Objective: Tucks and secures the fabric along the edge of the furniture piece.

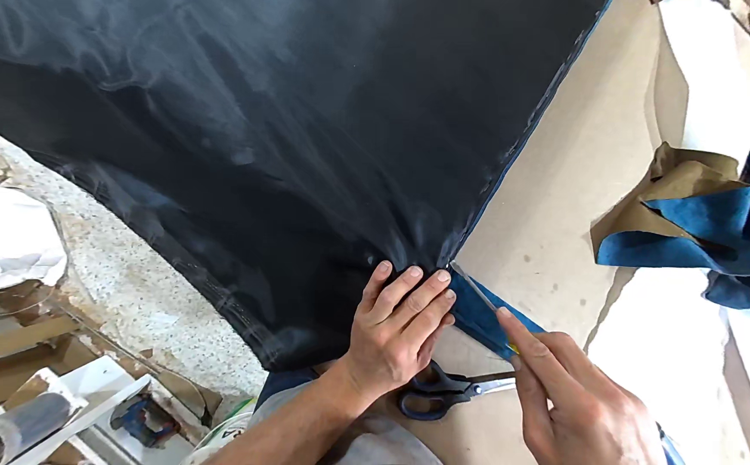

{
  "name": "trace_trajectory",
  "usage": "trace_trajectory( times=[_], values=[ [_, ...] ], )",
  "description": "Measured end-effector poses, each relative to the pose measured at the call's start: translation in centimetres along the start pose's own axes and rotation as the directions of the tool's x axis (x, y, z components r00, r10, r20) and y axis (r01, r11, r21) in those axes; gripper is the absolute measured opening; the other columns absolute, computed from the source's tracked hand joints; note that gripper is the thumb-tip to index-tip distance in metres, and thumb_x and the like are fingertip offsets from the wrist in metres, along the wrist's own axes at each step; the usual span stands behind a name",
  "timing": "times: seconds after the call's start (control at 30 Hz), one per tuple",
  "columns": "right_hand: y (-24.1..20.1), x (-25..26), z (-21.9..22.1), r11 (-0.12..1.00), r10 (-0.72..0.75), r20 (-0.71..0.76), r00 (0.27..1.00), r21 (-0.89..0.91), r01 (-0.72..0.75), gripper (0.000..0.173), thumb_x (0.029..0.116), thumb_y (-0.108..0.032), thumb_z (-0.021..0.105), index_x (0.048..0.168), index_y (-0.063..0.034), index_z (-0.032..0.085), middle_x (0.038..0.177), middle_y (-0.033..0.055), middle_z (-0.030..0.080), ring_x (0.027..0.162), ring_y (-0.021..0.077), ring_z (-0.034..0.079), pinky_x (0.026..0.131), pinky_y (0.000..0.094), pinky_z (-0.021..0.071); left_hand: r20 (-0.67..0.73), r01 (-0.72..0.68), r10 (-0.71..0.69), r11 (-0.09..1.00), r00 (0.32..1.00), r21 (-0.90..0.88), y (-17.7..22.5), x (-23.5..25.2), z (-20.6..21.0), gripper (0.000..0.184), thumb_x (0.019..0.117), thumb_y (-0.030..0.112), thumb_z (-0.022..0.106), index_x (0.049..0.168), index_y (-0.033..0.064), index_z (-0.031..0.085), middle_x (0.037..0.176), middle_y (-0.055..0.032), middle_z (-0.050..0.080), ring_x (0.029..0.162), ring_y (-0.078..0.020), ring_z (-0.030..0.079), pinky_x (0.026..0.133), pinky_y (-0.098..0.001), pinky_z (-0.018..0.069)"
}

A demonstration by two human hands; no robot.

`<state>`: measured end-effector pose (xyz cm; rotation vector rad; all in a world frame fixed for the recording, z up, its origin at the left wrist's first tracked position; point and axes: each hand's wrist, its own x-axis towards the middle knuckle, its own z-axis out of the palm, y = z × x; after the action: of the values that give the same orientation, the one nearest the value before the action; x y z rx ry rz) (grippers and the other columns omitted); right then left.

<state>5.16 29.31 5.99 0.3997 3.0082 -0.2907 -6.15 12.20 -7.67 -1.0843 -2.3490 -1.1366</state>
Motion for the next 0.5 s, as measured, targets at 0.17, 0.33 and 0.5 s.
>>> trace_trajectory(
  times=[0.17,0.33,0.5],
  values=[
    [-0.08,0.14,-0.07,1.000,-0.006,0.017,1.000,-0.014,0.006,0.044,0.0987,-0.018,0.052,0.139,-0.0242,0.067,0.098,0.0069,0.069,0.071,0.0188,0.067,0.049,0.0349,0.0505,0.004,-0.002,0.002,1.000,1.000,-0.005,0.04,-0.04,0.15,0.024,0.0993,0.032,0.066,0.119,0.0233,0.076,0.140,0.0084,0.066,0.144,-0.0162,0.046,0.127,-0.0504,0.0245],
    [-0.09,0.13,-0.39,1.000,0.001,0.038,0.999,-0.018,0.000,0.044,0.0990,-0.018,0.052,0.140,-0.0245,0.067,0.099,0.0073,0.069,0.071,0.0192,0.067,0.049,0.0356,0.0510,-0.001,0.003,-0.003,1.000,1.000,-0.011,0.06,-0.02,0.14,0.023,0.0990,0.031,0.067,0.118,0.0230,0.076,0.140,0.0078,0.066,0.144,-0.0166,0.046,0.127,-0.0507,0.0246],
    [0.11,0.14,-0.61,1.000,-0.006,0.048,0.999,-0.025,0.007,0.044,0.0989,-0.019,0.052,0.139,-0.0243,0.067,0.097,0.0070,0.069,0.070,0.0189,0.066,0.049,0.0350,0.0503,0.008,0.006,-0.006,1.000,1.000,-0.015,0.21,-0.09,0.16,0.023,0.0988,0.031,0.067,0.119,0.0234,0.077,0.140,0.0078,0.066,0.144,-0.0163,0.046,0.127,-0.0507,0.0243]
  ],
)
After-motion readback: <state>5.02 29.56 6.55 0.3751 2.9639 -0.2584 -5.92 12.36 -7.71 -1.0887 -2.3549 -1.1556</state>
